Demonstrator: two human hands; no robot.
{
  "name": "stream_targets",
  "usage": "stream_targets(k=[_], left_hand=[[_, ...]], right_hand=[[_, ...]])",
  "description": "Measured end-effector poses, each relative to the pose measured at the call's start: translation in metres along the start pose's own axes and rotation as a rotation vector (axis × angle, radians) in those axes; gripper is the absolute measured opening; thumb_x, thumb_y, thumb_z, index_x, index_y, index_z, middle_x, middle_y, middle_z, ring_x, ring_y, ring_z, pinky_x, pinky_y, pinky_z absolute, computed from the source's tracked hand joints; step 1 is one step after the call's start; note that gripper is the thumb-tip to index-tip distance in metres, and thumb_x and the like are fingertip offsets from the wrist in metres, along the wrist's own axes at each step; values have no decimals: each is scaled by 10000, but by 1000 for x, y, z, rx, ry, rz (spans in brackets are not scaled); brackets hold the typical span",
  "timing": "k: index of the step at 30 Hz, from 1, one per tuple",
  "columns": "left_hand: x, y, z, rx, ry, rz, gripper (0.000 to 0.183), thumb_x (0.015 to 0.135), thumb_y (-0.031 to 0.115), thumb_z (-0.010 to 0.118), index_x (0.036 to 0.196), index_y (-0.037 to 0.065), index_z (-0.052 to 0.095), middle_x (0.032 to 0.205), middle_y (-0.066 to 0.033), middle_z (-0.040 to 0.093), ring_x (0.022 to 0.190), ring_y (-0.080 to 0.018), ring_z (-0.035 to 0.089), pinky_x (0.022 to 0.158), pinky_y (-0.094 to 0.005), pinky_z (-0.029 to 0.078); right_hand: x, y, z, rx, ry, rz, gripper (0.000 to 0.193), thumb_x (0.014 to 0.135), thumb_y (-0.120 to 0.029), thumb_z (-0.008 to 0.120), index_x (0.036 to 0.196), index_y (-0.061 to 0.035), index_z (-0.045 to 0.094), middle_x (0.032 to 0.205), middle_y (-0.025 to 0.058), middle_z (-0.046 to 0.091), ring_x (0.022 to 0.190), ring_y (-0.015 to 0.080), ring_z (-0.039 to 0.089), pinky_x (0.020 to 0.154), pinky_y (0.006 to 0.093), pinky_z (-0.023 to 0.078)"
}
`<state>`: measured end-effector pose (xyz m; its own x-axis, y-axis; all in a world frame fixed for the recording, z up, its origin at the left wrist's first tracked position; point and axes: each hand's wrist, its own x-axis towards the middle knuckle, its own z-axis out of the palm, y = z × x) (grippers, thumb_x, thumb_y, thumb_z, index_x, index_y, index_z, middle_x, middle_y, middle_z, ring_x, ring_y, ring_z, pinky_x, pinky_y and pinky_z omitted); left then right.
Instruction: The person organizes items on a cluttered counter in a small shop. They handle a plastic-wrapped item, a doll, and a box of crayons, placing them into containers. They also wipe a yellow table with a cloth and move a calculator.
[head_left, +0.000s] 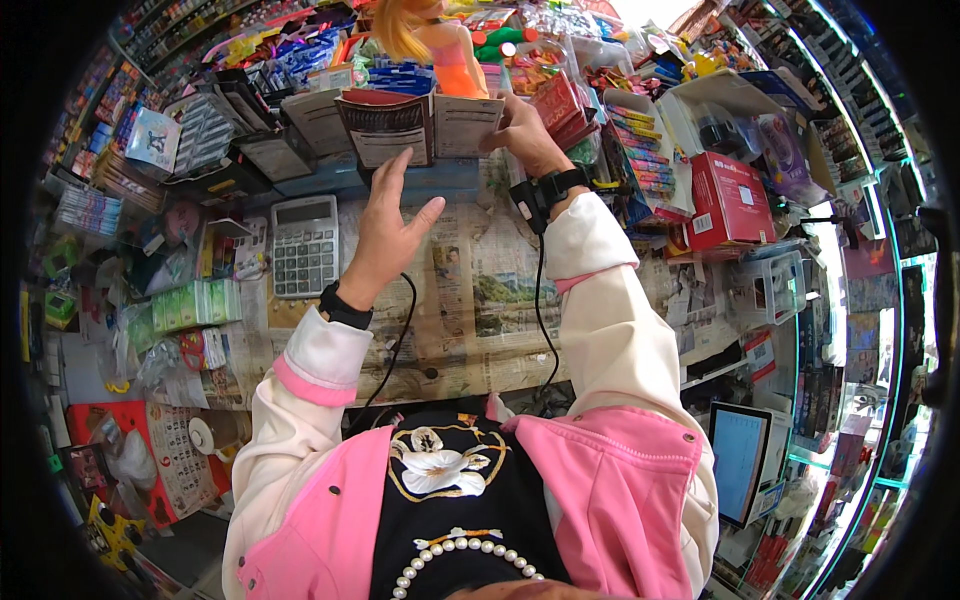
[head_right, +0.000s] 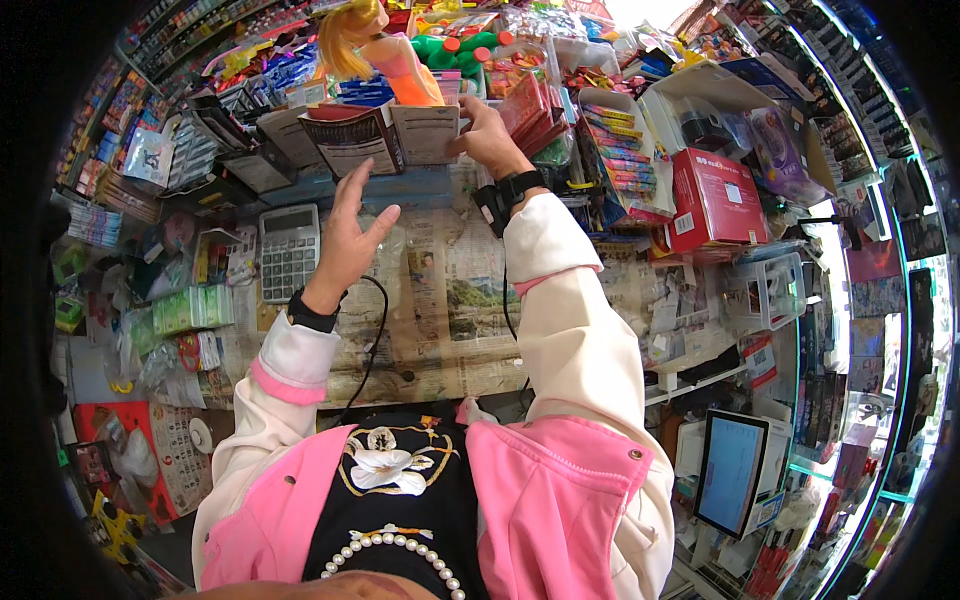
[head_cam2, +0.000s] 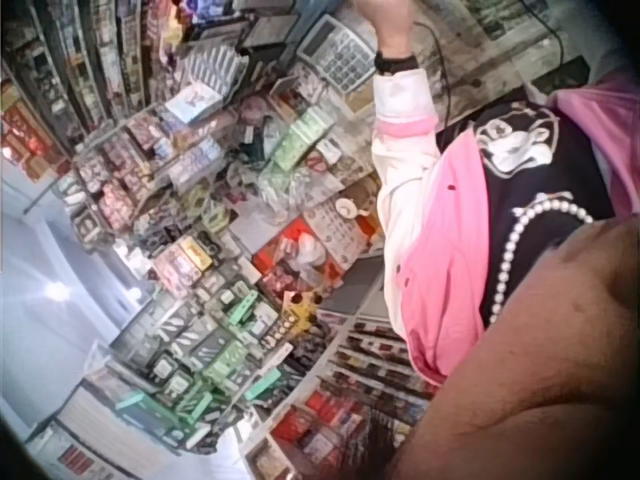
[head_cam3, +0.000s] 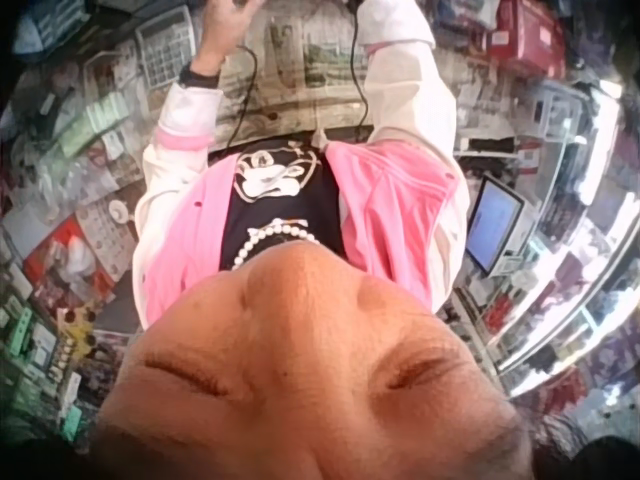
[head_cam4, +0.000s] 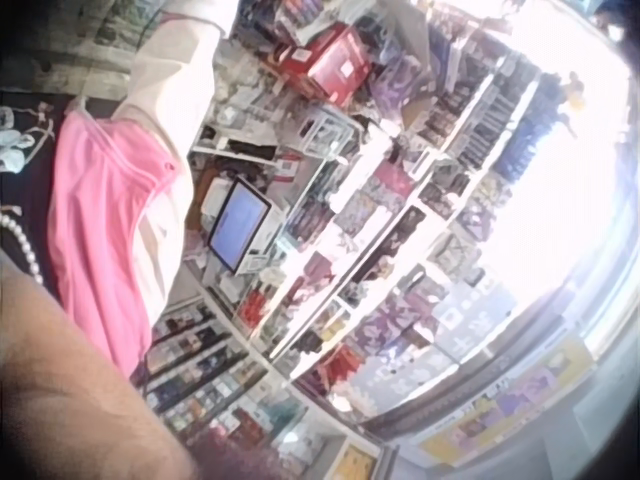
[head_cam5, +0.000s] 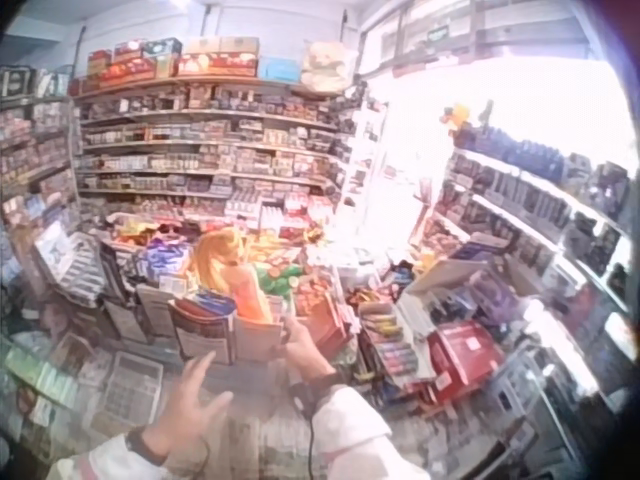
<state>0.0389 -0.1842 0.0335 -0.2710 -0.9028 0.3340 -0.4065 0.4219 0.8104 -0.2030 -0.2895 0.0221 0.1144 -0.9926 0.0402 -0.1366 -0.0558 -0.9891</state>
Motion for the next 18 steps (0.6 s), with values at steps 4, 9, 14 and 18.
stream_targets(k=[4,9,14,18], left_hand=[[5,-5,2,3,-65,-11,673,908,332,622,1445,45,334,1437,-186,371,1334,-329,368,1079,-383,307],[6,-7,6,30,-120,28,647,908,316,624,1421,21,362,1440,-184,375,1329,-325,375,1076,-384,318],[3,-6,4,-34,-177,-52,601,908,298,628,1391,13,412,1429,-175,406,1315,-314,402,1068,-386,336],[-2,1,1,-19,-262,-45,592,913,299,624,1387,11,419,1410,-167,436,1302,-300,428,1054,-377,351]], right_hand=[[0,4,6,-139,34,-90,583,607,88,700,1164,14,545,960,75,649,868,166,618,767,292,506],[-11,11,27,-260,208,-327,699,643,86,670,1302,45,440,1154,135,583,934,159,589,815,292,490],[-60,2,46,-402,504,-383,634,673,62,646,1271,67,436,1192,208,496,919,285,595,813,340,496],[-114,-5,60,-259,467,-356,492,720,56,607,1195,69,481,1103,157,528,886,206,607,757,317,504]])
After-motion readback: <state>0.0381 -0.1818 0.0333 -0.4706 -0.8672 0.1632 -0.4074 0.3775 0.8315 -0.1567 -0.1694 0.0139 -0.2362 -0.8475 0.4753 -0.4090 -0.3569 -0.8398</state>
